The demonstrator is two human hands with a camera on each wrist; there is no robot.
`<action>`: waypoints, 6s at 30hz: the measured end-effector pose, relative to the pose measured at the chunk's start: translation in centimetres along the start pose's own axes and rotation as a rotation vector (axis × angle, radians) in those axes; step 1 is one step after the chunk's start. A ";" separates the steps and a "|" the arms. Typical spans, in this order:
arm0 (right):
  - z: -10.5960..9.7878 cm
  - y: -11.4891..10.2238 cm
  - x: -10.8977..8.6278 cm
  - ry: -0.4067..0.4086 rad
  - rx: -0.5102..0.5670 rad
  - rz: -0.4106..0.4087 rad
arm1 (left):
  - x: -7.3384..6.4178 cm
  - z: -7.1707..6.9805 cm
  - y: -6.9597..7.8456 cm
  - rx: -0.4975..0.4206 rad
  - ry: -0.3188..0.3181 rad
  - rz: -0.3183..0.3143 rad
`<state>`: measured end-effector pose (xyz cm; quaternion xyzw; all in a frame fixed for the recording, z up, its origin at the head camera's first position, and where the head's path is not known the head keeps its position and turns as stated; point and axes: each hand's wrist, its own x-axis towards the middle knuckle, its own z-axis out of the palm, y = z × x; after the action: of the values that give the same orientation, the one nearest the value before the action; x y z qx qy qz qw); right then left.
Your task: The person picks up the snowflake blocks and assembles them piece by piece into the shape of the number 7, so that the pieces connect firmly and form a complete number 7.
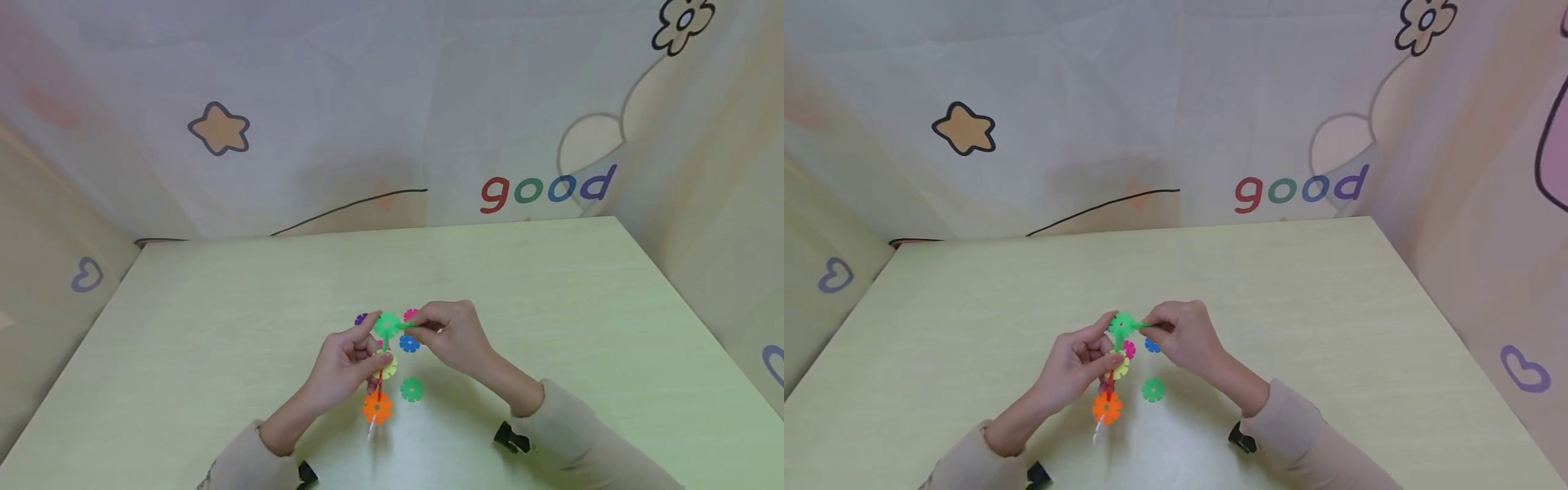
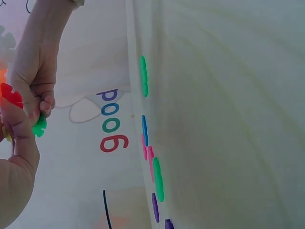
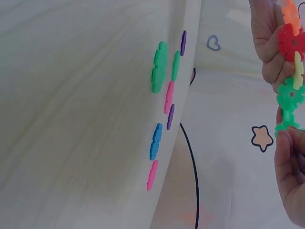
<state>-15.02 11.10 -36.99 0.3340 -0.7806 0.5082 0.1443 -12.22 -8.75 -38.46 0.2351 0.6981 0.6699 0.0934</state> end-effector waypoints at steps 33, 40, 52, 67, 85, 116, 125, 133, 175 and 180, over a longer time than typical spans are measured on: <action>0.6 0.6 0.3 -0.035 -0.062 -0.137 | -0.1 -0.3 -0.4 0.034 -0.013 0.026; 0.2 0.5 0.0 -0.034 -0.055 -0.121 | 0.1 -0.3 0.1 0.052 -0.023 -0.003; -0.2 0.3 0.0 -0.005 -0.067 -0.078 | 0.7 -0.5 1.0 0.065 0.042 -0.150; 0.3 -0.7 0.1 -0.060 -0.092 0.084 | 1.1 -0.8 0.8 -0.108 0.088 -0.310; 0.8 -0.8 0.1 -0.050 -0.022 -0.075 | 1.0 -0.4 1.3 -0.097 0.149 -0.252; -2.3 3.0 2.1 -0.302 -0.219 0.433 | 0.3 -1.6 1.4 -0.135 0.303 -0.313; -2.6 6.6 3.2 -0.388 -0.206 0.565 | 0.3 -2.1 1.5 -0.159 0.287 -0.322; -0.7 8.9 3.5 -0.443 -0.221 0.670 | 0.3 -2.2 1.4 -0.184 0.268 -0.333; -3.4 2.4 1.6 -0.280 0.236 0.747 | 0.7 -1.6 1.2 -0.045 0.256 -0.300; -3.2 1.1 1.3 -0.244 0.267 0.748 | 0.7 -1.5 1.3 -0.034 0.258 -0.299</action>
<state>-17.05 13.77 -35.60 0.1011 -0.7867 0.5792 -0.1884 -13.21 -9.80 -36.96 0.0392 0.7199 0.6849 0.1054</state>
